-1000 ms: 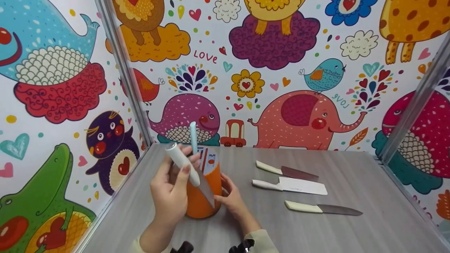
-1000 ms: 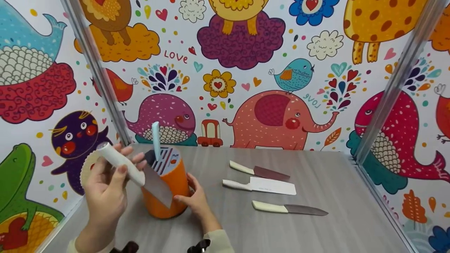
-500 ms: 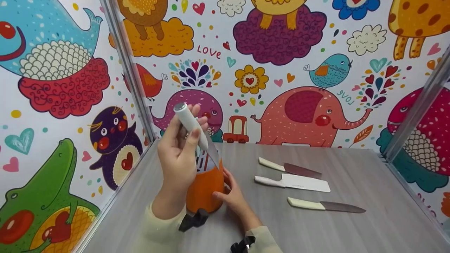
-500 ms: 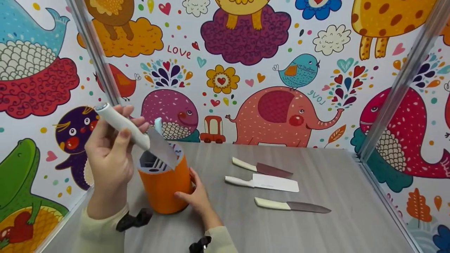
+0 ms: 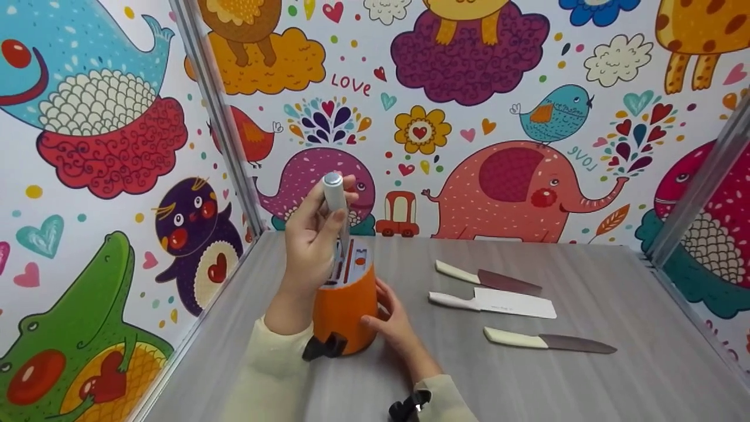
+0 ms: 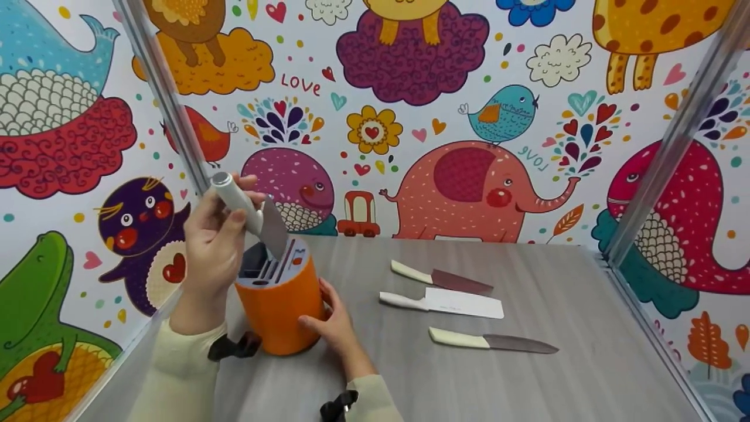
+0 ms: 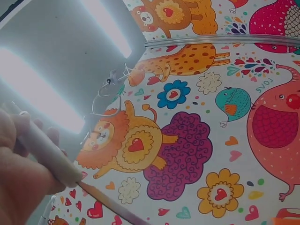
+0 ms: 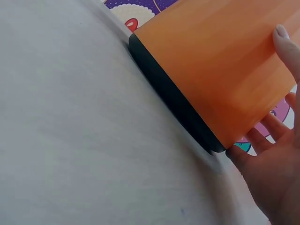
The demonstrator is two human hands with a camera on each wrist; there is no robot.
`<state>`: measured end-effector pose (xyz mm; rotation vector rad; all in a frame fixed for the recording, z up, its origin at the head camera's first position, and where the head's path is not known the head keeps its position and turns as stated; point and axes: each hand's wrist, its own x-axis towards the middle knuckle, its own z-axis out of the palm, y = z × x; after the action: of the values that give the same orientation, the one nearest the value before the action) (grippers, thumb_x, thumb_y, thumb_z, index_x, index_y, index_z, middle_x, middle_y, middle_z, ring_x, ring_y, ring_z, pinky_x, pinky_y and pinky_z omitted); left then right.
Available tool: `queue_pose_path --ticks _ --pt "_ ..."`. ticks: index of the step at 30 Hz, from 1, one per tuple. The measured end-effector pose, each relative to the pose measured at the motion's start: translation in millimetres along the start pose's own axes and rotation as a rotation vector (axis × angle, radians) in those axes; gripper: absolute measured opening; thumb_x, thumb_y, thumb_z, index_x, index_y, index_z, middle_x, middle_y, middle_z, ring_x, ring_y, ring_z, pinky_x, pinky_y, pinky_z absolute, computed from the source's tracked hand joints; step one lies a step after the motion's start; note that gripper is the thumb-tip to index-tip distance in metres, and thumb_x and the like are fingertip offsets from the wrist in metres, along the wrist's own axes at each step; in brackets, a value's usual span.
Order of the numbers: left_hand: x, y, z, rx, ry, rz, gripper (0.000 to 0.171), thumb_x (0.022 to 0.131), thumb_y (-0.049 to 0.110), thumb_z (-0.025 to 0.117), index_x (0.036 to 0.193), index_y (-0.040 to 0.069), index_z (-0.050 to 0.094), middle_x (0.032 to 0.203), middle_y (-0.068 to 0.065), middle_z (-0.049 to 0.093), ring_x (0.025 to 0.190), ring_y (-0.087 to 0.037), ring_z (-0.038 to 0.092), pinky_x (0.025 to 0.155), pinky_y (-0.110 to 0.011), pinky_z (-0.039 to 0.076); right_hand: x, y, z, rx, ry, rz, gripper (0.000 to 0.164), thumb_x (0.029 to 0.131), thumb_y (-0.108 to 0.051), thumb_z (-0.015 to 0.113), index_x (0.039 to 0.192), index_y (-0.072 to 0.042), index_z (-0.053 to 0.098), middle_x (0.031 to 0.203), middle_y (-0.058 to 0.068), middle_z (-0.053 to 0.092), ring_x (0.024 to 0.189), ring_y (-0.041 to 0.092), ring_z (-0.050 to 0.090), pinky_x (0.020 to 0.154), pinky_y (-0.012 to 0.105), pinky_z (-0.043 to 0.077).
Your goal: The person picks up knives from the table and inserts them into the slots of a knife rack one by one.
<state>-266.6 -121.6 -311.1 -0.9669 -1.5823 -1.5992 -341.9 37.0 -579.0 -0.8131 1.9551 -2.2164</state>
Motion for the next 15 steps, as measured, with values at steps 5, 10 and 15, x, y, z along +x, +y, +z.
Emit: queue_pose_path --ticks 5,10,15 --pt "1.0 -12.3 -3.3 -0.03 0.049 -0.125 0.049 0.11 0.016 0.058 0.152 -0.007 0.046 0.142 -0.008 0.068 0.126 -0.02 0.069 0.117 -0.046 0.051 -1.7 1.1 1.0 -0.007 0.017 -0.004 0.088 0.093 -0.028 0.082 0.166 -0.014 0.035 0.167 0.011 0.046 0.153 0.032 0.044 0.129 0.054 0.034" --pt "3.0 -18.5 -5.2 -0.042 0.075 -0.254 0.047 0.11 0.008 0.056 0.155 0.0 0.048 0.144 -0.01 0.067 0.127 -0.022 0.069 0.119 -0.051 0.048 -3.5 0.5 1.8 0.0 0.018 0.004 0.093 0.093 -0.033 0.083 0.166 -0.009 0.031 0.166 0.014 0.046 0.152 0.032 0.046 0.127 0.053 0.036" --pt "7.0 -28.9 -8.4 -0.085 0.106 -0.307 0.045 0.109 0.002 0.053 0.154 0.001 0.05 0.144 -0.014 0.066 0.126 -0.021 0.07 0.121 -0.055 0.044 -2.3 1.4 2.2 0.034 0.023 -0.02 0.098 0.09 -0.034 0.086 0.165 -0.004 0.032 0.163 0.02 0.047 0.149 0.034 0.048 0.126 0.051 0.039"
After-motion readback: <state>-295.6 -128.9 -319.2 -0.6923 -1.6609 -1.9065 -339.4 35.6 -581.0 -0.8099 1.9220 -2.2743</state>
